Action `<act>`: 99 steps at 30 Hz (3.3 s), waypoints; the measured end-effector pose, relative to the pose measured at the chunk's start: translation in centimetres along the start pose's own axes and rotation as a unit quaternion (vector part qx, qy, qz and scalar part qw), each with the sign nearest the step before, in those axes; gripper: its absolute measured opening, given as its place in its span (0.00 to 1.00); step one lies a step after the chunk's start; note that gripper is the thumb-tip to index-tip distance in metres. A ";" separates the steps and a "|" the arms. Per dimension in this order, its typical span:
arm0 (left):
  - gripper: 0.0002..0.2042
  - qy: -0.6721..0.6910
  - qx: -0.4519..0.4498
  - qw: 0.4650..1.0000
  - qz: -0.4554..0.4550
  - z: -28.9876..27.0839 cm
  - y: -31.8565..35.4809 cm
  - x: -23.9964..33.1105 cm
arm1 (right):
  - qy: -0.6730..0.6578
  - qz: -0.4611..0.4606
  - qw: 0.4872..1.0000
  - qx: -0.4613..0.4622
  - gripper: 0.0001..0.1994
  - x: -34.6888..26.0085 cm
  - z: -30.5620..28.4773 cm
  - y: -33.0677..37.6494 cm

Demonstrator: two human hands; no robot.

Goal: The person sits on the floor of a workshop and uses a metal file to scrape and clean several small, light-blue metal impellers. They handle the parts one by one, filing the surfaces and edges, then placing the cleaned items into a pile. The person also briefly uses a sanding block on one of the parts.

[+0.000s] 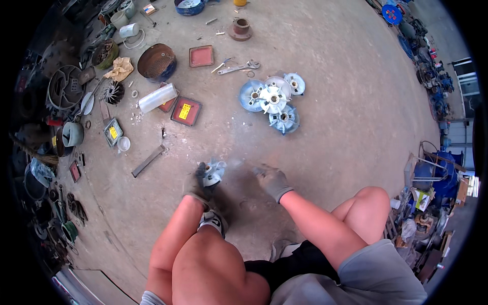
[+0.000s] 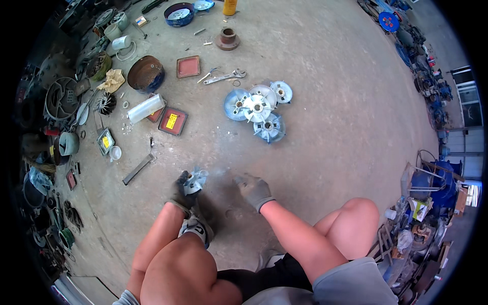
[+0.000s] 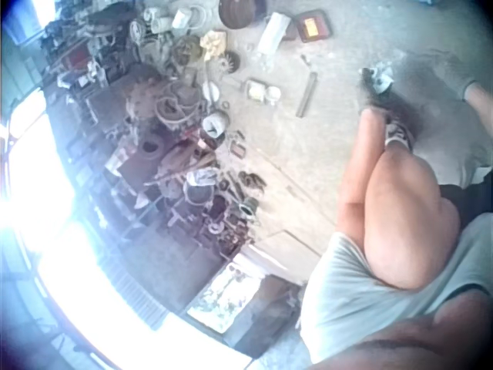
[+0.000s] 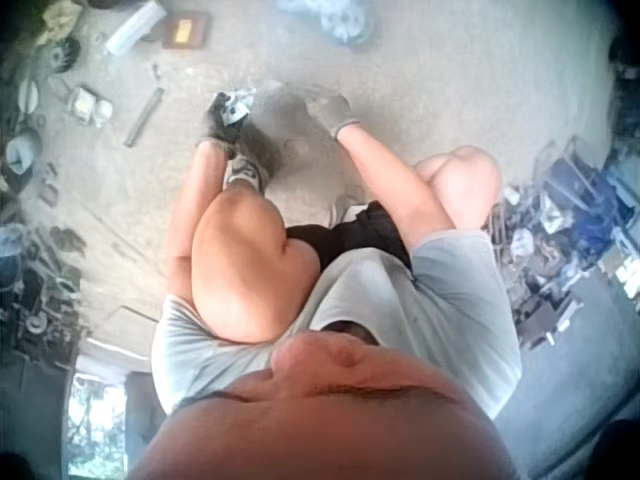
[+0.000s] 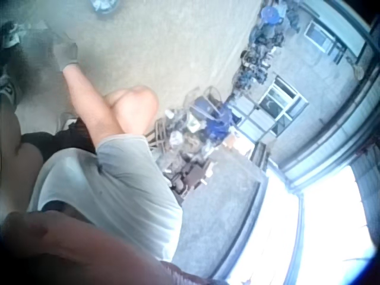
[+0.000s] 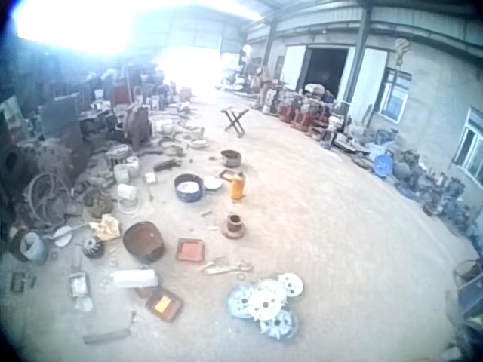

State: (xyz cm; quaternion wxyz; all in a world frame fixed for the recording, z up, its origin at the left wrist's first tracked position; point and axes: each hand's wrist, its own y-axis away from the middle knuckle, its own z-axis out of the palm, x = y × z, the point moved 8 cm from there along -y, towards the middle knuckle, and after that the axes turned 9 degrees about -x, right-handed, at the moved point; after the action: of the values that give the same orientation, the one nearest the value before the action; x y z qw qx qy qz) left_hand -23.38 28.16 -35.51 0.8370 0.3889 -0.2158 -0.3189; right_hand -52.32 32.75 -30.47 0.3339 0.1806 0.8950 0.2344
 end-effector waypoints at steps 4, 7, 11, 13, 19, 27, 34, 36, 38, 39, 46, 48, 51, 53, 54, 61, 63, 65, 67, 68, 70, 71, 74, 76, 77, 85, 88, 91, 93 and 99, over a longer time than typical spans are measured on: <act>0.15 -0.041 -0.001 0.999 0.032 -2.8 1.9 0.8 | 0.001 0.032 0.999 -0.033 0.18 1.4 -2.5 1.0; 0.16 -0.034 0.020 0.999 0.005 -3.5 -0.7 0.9 | 0.062 -0.223 0.973 0.013 0.18 -9.2 -0.1 2.7; 0.17 -0.089 0.008 0.996 0.000 -3.6 -0.6 -0.1 | 0.118 -0.157 0.975 -0.101 0.18 -9.0 0.2 0.5; 0.20 -0.077 0.026 0.997 0.017 0.3 -0.6 -0.4 | 0.046 -0.051 0.998 0.006 0.18 -3.5 -0.5 -1.8; 0.15 -0.048 0.002 0.999 0.012 -2.7 1.3 0.7 | 0.028 -0.045 0.999 -0.003 0.18 -2.6 -2.4 0.4; 0.17 -0.070 0.027 0.997 0.021 -1.0 0.3 0.7 | 0.131 -0.124 0.980 -0.081 0.16 -9.1 0.0 -0.1; 0.18 -0.052 0.002 0.999 0.006 -2.1 -1.1 -0.8 | 0.029 0.225 0.974 -0.023 0.18 1.9 1.0 -4.9; 0.18 -0.030 0.003 1.000 0.003 -3.7 0.2 -0.1 | 0.036 0.127 0.990 0.055 0.19 1.0 -2.7 -4.8; 0.17 0.024 0.017 0.999 0.012 -5.9 0.7 0.5 | 0.028 0.063 0.998 0.005 0.19 -2.7 -4.2 -3.6; 0.17 -0.018 0.058 0.998 0.030 -4.8 1.3 0.3 | 0.024 0.040 0.999 -0.011 0.19 -3.8 -4.6 -2.9; 0.15 -0.061 -0.004 0.998 0.034 -3.8 0.3 0.3 | 0.173 -0.095 0.976 -0.089 0.18 -9.1 0.4 0.9; 0.15 -0.050 0.022 0.998 0.026 -2.6 2.3 0.5 | 0.159 -0.078 0.984 -0.016 0.19 -7.5 -2.0 -1.2; 0.16 -0.010 -0.007 0.999 0.033 -0.8 1.9 1.0 | 0.139 0.040 0.989 0.012 0.18 0.0 -5.1 -5.7; 0.17 -0.031 -0.013 0.997 0.073 -6.0 1.7 2.0 | 0.131 -0.065 0.988 -0.041 0.17 -5.5 -5.3 -2.2; 0.17 -0.050 0.002 0.997 0.054 -5.7 1.9 0.6 | 0.132 -0.148 0.980 -0.024 0.16 -5.9 -4.2 0.2; 0.15 -0.180 0.025 0.977 0.109 1.6 4.5 2.5 | 0.199 -0.094 0.963 -0.158 0.16 -8.3 -3.2 0.6; 0.14 -0.142 0.003 0.980 0.136 1.1 4.9 2.6 | 0.163 -0.073 0.974 -0.143 0.18 -7.8 -4.8 1.5; 0.14 -0.164 -0.003 0.973 0.163 1.4 4.4 3.6 | 0.119 -0.092 0.978 -0.146 0.19 -8.1 -4.3 2.1; 0.13 -0.144 -0.021 0.975 0.166 2.2 4.0 3.5 | 0.065 -0.143 0.974 -0.161 0.20 -9.7 -2.3 3.3; 0.13 -0.159 -0.028 0.973 0.164 2.5 4.0 3.5 | 0.063 -0.129 0.975 -0.167 0.20 -9.9 -1.6 3.4; 0.13 -0.189 -0.044 0.968 0.162 3.8 4.7 3.2 | 0.060 -0.101 0.977 -0.178 0.21 -10.2 -0.4 3.2; 0.13 -0.167 -0.046 0.972 0.156 4.3 4.6 3.0 | 0.041 -0.079 0.977 -0.195 0.21 -10.0 -0.2 3.0; 0.13 -0.125 -0.039 0.979 0.158 4.6 4.7 3.1 | -0.111 0.042 0.958 -0.261 0.22 -9.9 1.6 3.1; 0.13 -0.119 -0.025 0.977 0.176 3.8 3.8 3.1 | -0.320 0.201 0.876 -0.301 0.22 -10.3 3.9 4.9; 0.13 -0.146 -0.017 0.969 0.197 3.5 3.5 3.4 | -0.352 0.188 0.861 -0.315 0.22 -11.3 4.4 5.4; 0.11 -0.228 0.016 0.940 0.254 2.9 3.3 5.0 | -0.442 0.181 0.778 -0.409 0.20 -8.8 8.0 5.0; 0.12 -0.136 0.055 0.975 0.168 1.1 3.4 3.5 | 0.127 -0.196 0.972 -0.029 0.18 -8.6 2.1 2.4; 0.13 -0.134 0.013 0.967 0.217 1.3 4.2 4.9 | 0.121 -0.056 0.983 -0.127 0.17 -8.5 -1.7 1.5; 0.13 -0.212 0.005 0.949 0.234 2.6 4.6 5.5 | 0.104 -0.140 0.981 -0.080 0.16 -10.3 -3.5 3.0; 0.14 -0.177 -0.014 0.968 0.178 5.3 4.9 3.9 | 0.127 -0.133 0.981 -0.066 0.16 -12.1 -3.0 3.1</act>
State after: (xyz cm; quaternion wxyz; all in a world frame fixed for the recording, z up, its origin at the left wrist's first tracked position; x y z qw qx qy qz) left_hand -22.08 25.13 -28.05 0.8342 0.2699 -0.4214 -0.2317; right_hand -45.22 28.63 -20.57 0.2567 0.0066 0.9286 0.2679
